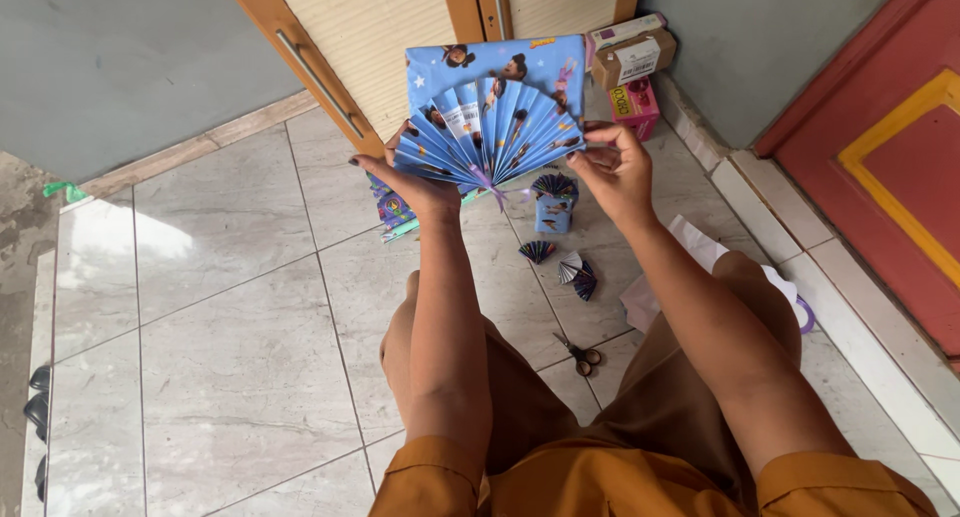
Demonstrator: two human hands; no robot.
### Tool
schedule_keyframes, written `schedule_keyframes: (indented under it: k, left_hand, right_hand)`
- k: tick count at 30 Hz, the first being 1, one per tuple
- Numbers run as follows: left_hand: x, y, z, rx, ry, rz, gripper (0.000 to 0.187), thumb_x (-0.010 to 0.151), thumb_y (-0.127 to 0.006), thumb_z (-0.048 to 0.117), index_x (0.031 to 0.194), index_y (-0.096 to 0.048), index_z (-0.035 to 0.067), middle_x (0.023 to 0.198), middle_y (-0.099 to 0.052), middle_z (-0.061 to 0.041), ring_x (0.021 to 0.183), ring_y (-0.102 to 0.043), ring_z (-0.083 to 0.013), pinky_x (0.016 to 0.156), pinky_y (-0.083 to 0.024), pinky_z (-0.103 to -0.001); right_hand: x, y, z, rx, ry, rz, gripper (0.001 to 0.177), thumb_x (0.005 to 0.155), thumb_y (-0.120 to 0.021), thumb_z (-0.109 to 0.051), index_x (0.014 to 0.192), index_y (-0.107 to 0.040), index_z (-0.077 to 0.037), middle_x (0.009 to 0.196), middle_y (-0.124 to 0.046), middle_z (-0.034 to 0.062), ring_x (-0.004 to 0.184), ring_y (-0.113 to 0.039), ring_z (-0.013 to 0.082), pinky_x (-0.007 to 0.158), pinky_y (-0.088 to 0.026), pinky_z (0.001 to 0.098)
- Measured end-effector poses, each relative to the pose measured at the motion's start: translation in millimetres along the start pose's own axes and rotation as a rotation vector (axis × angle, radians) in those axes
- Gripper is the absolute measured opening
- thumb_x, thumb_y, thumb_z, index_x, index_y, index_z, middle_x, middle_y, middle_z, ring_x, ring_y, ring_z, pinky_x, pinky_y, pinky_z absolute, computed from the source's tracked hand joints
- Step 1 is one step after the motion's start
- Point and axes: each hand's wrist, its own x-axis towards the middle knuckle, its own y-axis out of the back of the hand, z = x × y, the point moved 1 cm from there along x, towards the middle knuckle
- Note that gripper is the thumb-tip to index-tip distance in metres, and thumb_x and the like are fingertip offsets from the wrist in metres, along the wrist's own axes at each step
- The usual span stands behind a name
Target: The person assembles a blue paper fan by folding a sheet into an accordion shape, securing it with a purple ribbon, and attaching a handle. They then trim the ribbon with scissors and place the finished fan on the floor.
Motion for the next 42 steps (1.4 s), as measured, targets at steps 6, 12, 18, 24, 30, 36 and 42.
schedule_keyframes:
  k: [6,12,18,24,30,36,42]
  left_hand:
    - [2,4,8,-0.001,-0.008,0.063,0.096,0.1,-0.032,0.082,0.132,-0.056,-0.005,0.13,-0.061,-0.023,0.115,-0.061,-0.0332,0.1,-0.053,-0.046]
    - [-6,-7,22,0.087,-0.045,0.344,0.095,0.089,-0.039,0.08,0.144,-0.048,0.003,0.132,-0.059,-0.015,0.115,-0.062,-0.0256,0.1,-0.054,-0.041]
    - [-7,-4,27,0.194,-0.079,0.482,0.096,0.089,-0.042,0.08,0.132,-0.055,-0.005,0.113,-0.062,-0.012,0.105,-0.063,-0.0236,0.094,-0.055,-0.039]
    - [-8,-3,29,0.238,-0.1,0.515,0.089,0.089,-0.046,0.08,0.113,-0.064,-0.004,0.086,-0.055,-0.003,0.078,-0.056,-0.015,0.071,-0.054,-0.031]
    - [-5,6,28,0.221,-0.104,0.507,0.087,0.091,-0.045,0.082,0.102,-0.061,-0.002,0.083,-0.053,-0.003,0.075,-0.055,-0.0147,0.068,-0.054,-0.031]
    - [-4,15,21,0.033,-0.053,0.327,0.092,0.087,-0.03,0.086,0.129,-0.058,0.009,0.13,-0.063,-0.008,0.123,-0.061,-0.023,0.107,-0.048,-0.04]
    - [-15,20,9,-0.098,-0.029,0.017,0.102,0.097,-0.03,0.088,0.139,-0.049,-0.003,0.144,-0.05,-0.021,0.127,-0.057,-0.0335,0.106,-0.053,-0.049]
  right_hand:
    - [-8,-15,0,0.053,0.062,-0.087,0.035,0.092,-0.075,0.012,0.116,-0.051,0.001,0.149,-0.051,0.0159,0.116,-0.07,0.0191,0.097,-0.064,0.0322]
    - [-10,-28,-9,-0.183,0.126,-0.068,0.053,0.087,-0.084,0.008,0.124,-0.047,-0.001,0.145,-0.056,0.0157,0.108,-0.072,0.0154,0.084,-0.064,0.0274]
    - [-13,-41,-32,-0.379,0.25,-0.093,0.079,0.081,-0.09,0.004,0.147,-0.046,-0.003,0.139,-0.052,0.0161,0.1,-0.07,0.018,0.079,-0.066,0.028]
    - [-17,-42,-43,-0.621,0.41,-0.147,0.078,0.084,-0.092,-0.008,0.149,-0.051,-0.012,0.142,-0.047,0.0161,0.11,-0.068,0.0283,0.084,-0.065,0.0326]
    - [-20,-42,-43,-0.734,0.369,-0.189,0.062,0.086,-0.091,-0.013,0.141,-0.061,-0.016,0.143,-0.045,0.018,0.099,-0.072,0.0241,0.084,-0.062,0.0377]
    - [-17,-42,-50,-0.692,0.323,-0.101,0.058,0.086,-0.089,-0.009,0.137,-0.06,-0.013,0.142,-0.046,0.0171,0.107,-0.071,0.0276,0.088,-0.064,0.038]
    - [-13,-41,-53,-0.534,0.304,-0.053,0.053,0.091,-0.085,-0.003,0.136,-0.058,-0.009,0.139,-0.046,0.0162,0.117,-0.069,0.0288,0.086,-0.062,0.0322]
